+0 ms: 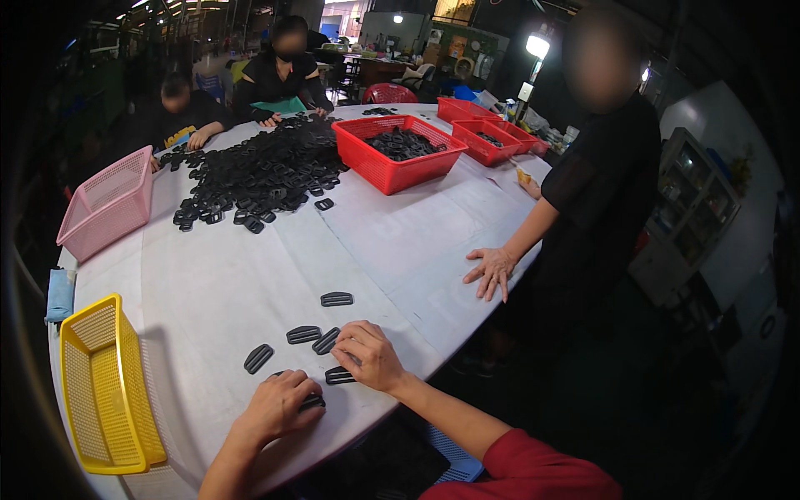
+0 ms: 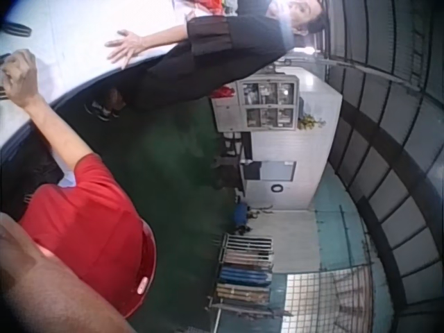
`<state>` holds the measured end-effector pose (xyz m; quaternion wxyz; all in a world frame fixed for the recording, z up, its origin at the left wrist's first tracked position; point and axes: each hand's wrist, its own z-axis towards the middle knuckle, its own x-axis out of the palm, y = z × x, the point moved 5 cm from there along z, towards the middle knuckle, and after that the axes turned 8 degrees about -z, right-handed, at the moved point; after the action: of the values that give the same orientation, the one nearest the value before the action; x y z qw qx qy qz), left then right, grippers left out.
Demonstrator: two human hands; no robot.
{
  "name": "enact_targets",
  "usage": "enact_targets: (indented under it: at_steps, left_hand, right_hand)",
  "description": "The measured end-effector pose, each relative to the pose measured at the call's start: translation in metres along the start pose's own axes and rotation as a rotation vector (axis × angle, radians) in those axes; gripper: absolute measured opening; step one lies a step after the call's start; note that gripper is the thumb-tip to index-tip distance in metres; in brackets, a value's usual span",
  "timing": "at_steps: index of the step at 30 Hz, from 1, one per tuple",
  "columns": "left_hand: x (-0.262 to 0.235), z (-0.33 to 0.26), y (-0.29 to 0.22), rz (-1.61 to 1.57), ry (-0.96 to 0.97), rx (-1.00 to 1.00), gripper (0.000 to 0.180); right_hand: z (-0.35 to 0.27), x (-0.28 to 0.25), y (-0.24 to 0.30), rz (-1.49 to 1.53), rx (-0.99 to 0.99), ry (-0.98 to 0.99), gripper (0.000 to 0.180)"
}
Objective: The person sorts black plastic buckles on a table, picking them up and placing them into a yellow basket. They repeatedly gather buckles from the table surface and transfer them into the basket, occasionally adjusting the pile.
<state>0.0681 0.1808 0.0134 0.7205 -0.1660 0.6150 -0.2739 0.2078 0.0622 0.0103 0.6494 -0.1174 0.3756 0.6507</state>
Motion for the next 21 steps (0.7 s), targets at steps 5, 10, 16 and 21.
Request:
enact_targets:
  at_steps: [5,10,16,21]
  left_hand:
    - [0.0022,0.0004,0.0006,0.019,0.014,0.002,0.026]
    - [-0.0003,0.0010,-0.0028,0.015,0.020,-0.004,0.025]
    - [0.0002,0.0008,-0.0026,0.010,0.006,0.000,0.024]
    - [-0.0056,-0.0017,-0.0039,0.009,-0.035,0.029,0.025]
  right_hand:
    - [-0.0014,0.0017,-0.0012,-0.004,-0.002,0.005,0.008]
    - [-0.0014,0.0000,-0.0007,-0.011,0.003,-0.007,0.008]
    - [-0.0023,-0.0005,-0.0017,-0.029,0.009,0.000,0.008]
    - [-0.0007,0.0026,0.0032,-0.027,-0.010,-0.020,0.008]
